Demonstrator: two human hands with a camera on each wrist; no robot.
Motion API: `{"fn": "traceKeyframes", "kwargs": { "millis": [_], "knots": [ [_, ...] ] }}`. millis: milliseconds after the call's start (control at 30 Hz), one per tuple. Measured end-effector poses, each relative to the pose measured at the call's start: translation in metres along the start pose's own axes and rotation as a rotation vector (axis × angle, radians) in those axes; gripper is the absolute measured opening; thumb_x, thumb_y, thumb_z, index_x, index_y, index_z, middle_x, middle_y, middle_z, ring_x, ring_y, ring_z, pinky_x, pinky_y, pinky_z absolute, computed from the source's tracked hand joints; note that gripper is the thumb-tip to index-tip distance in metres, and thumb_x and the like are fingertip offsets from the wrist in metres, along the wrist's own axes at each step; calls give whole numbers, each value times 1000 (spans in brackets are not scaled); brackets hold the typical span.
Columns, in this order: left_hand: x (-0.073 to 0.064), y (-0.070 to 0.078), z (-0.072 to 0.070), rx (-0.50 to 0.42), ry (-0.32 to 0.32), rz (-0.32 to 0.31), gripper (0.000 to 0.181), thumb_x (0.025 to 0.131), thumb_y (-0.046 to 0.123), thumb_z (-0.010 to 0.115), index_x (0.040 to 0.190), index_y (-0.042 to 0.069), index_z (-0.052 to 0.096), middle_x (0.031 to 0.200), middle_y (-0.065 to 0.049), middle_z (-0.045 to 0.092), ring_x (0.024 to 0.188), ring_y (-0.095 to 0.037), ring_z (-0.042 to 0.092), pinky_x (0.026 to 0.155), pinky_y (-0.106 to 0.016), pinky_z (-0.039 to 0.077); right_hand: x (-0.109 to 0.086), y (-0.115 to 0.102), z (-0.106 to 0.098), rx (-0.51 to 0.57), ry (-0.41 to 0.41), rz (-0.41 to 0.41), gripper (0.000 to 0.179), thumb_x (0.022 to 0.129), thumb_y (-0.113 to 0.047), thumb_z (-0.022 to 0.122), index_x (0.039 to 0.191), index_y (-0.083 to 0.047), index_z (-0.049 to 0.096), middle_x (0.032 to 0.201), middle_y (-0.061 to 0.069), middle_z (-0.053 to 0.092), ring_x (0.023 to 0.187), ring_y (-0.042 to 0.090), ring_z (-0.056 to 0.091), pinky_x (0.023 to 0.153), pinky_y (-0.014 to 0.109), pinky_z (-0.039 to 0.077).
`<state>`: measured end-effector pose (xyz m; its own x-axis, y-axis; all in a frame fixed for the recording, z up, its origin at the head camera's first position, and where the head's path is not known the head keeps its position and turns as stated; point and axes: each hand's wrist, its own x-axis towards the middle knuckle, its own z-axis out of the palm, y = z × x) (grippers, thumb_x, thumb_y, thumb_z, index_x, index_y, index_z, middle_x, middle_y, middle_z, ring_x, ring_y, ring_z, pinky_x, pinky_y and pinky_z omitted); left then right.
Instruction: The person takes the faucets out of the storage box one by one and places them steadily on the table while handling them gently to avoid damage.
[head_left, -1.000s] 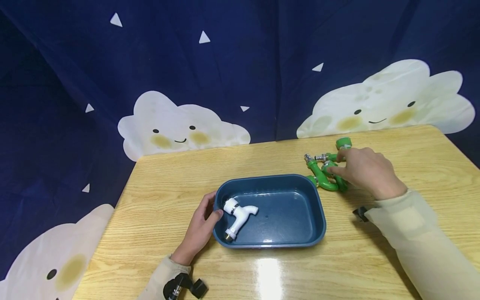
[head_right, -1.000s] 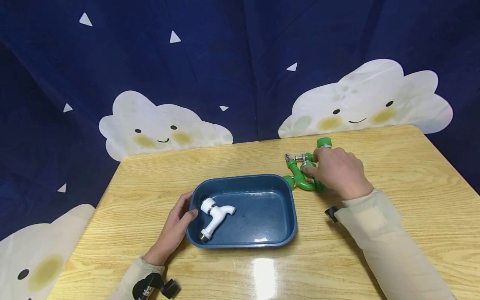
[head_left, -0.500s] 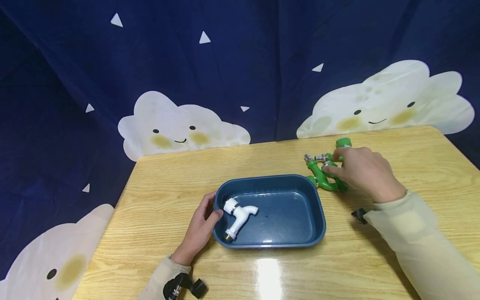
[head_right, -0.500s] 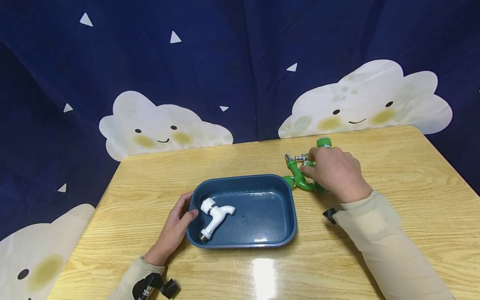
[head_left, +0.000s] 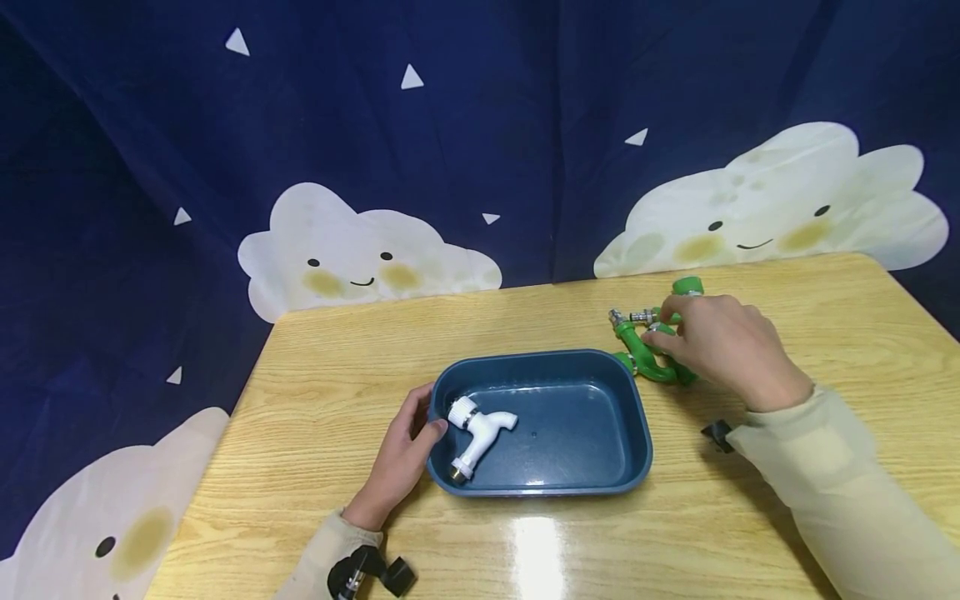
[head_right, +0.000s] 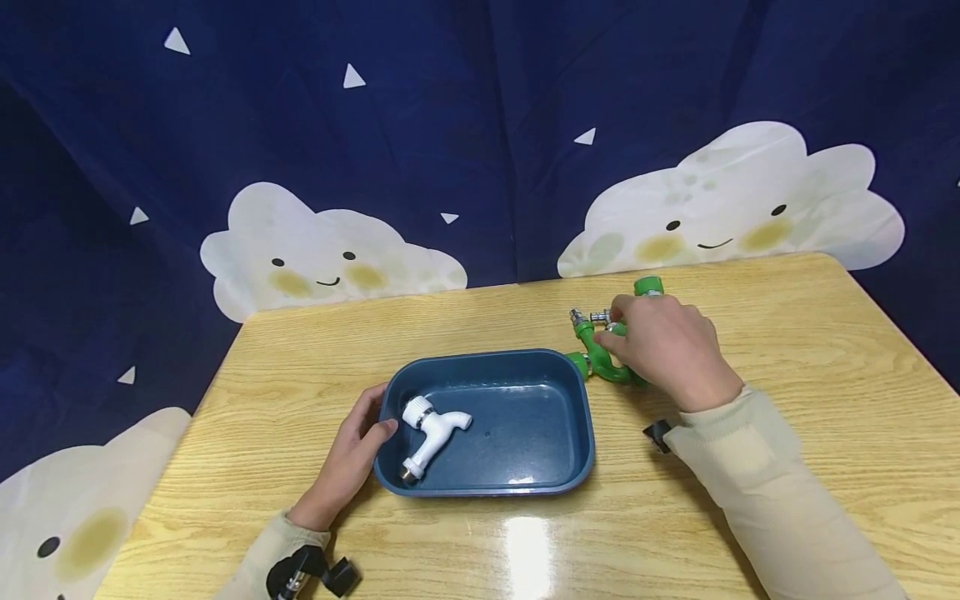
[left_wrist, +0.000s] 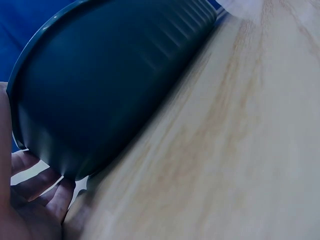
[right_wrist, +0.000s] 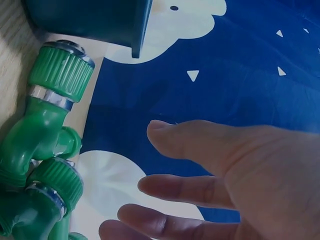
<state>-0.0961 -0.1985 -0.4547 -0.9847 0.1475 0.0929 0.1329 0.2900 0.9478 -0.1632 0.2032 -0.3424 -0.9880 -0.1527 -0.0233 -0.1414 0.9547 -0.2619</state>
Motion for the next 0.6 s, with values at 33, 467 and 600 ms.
{"fn": "traceKeyframes", "kwargs": {
  "millis": [33,467,600],
  "knots": [
    [0,0,0,1,1,5,48,99,7,55,146,13,52,139,-15,62,121,-21,59,101,-20,48,0,-1,0,1,6,-6,48,95,-47,70,119,-6,71,84,13,73,66,26,57,49,35,39],
    [0,2,-1,-1,0,6,48,100,8,55,147,13,52,141,-14,61,126,-27,58,102,-20,46,-4,-7,-3,23,57,-55,47,95,-47,69,120,-6,71,89,12,74,70,25,63,49,34,40],
    [0,2,-1,-8,-1,-2,48,100,8,55,147,14,52,142,-14,61,126,-29,58,101,-20,47,-6,-11,-4,28,87,-72,45,95,-45,70,119,-7,72,93,14,76,72,26,66,50,33,41]
  ]
}}
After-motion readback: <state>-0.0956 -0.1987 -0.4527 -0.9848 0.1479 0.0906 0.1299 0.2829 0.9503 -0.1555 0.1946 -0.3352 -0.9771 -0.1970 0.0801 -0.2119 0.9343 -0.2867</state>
